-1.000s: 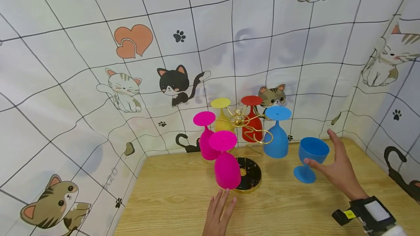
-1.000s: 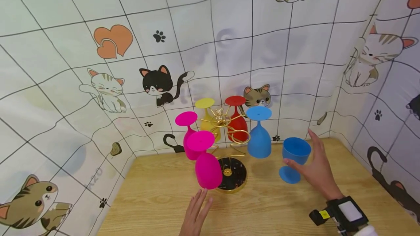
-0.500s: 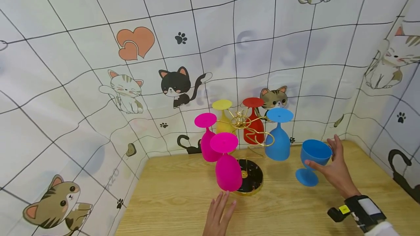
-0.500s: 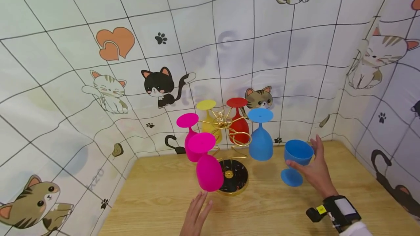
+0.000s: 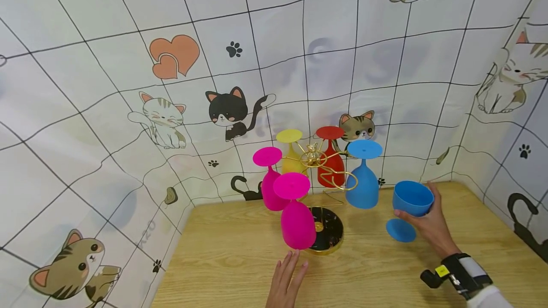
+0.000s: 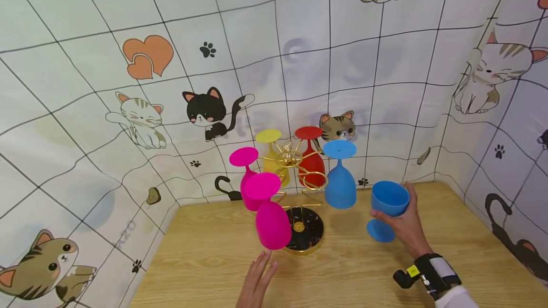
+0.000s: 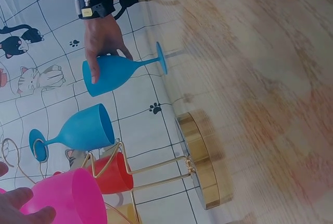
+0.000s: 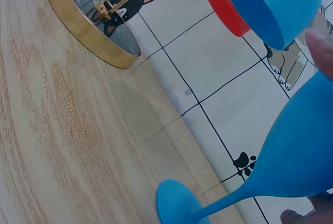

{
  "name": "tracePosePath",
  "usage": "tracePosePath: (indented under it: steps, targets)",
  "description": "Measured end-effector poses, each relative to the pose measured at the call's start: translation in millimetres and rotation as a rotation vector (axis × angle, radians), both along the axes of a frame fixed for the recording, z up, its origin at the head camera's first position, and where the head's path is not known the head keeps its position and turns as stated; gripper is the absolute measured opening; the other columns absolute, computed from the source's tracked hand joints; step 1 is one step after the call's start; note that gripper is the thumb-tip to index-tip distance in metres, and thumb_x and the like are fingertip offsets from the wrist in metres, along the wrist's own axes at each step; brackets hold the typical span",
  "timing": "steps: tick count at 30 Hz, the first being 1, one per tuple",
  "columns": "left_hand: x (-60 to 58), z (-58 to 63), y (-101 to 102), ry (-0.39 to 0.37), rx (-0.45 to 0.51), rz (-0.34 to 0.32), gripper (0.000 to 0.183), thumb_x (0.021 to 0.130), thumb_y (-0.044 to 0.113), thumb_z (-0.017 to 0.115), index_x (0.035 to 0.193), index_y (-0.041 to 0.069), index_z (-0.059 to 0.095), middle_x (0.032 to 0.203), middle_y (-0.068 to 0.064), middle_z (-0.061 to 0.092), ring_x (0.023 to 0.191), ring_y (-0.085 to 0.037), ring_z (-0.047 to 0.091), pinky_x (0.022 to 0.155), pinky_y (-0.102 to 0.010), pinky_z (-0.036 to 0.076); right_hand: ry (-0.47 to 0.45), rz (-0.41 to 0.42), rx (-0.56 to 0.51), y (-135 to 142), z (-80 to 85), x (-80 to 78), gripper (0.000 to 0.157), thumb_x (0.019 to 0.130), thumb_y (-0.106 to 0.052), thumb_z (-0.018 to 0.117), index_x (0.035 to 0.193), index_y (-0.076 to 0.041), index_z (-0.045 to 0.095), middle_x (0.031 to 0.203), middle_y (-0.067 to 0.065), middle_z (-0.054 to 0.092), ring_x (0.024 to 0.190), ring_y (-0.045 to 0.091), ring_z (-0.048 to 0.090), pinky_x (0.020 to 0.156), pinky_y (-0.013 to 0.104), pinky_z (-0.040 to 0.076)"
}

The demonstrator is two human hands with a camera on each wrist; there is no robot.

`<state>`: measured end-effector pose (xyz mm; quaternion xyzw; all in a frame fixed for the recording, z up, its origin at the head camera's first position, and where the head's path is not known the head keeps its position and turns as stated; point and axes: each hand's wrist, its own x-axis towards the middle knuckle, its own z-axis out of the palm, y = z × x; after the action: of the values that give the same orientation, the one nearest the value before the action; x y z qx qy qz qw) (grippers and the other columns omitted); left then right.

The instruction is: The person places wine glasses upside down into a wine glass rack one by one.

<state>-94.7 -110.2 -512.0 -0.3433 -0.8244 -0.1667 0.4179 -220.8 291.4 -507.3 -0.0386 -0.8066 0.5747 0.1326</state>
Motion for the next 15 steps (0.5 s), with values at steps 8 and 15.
tracePosePath:
  steps: [8,15]
  targets:
    - [2.4,0.4,0.4,-0.011,-0.007,0.008,0.075,0.101,0.061,0.011,0.144,0.01,0.046,0.15,-0.013,0.047,0.146,-0.022,0.034,0.124,-0.025,0.008,0.006,-0.022,0.004,-4.6,-3.4,-3.9,0.11,0.088,-0.026,0.074,0.156,-0.026,-0.012,0.155,0.034,0.014,0.135,0.057,0.022,0.101,0.081,0.023]
    - [3.1,0.7,-0.7,-0.037,-0.006,-0.004,0.076,0.101,0.062,0.012,0.145,0.01,0.045,0.151,-0.013,0.045,0.148,-0.019,0.029,0.122,-0.023,0.011,0.016,-0.023,0.019,-6.9,-0.7,-3.0,0.106,0.089,-0.029,0.073,0.157,-0.021,-0.008,0.154,0.034,0.017,0.134,0.057,0.024,0.1,0.08,0.025]
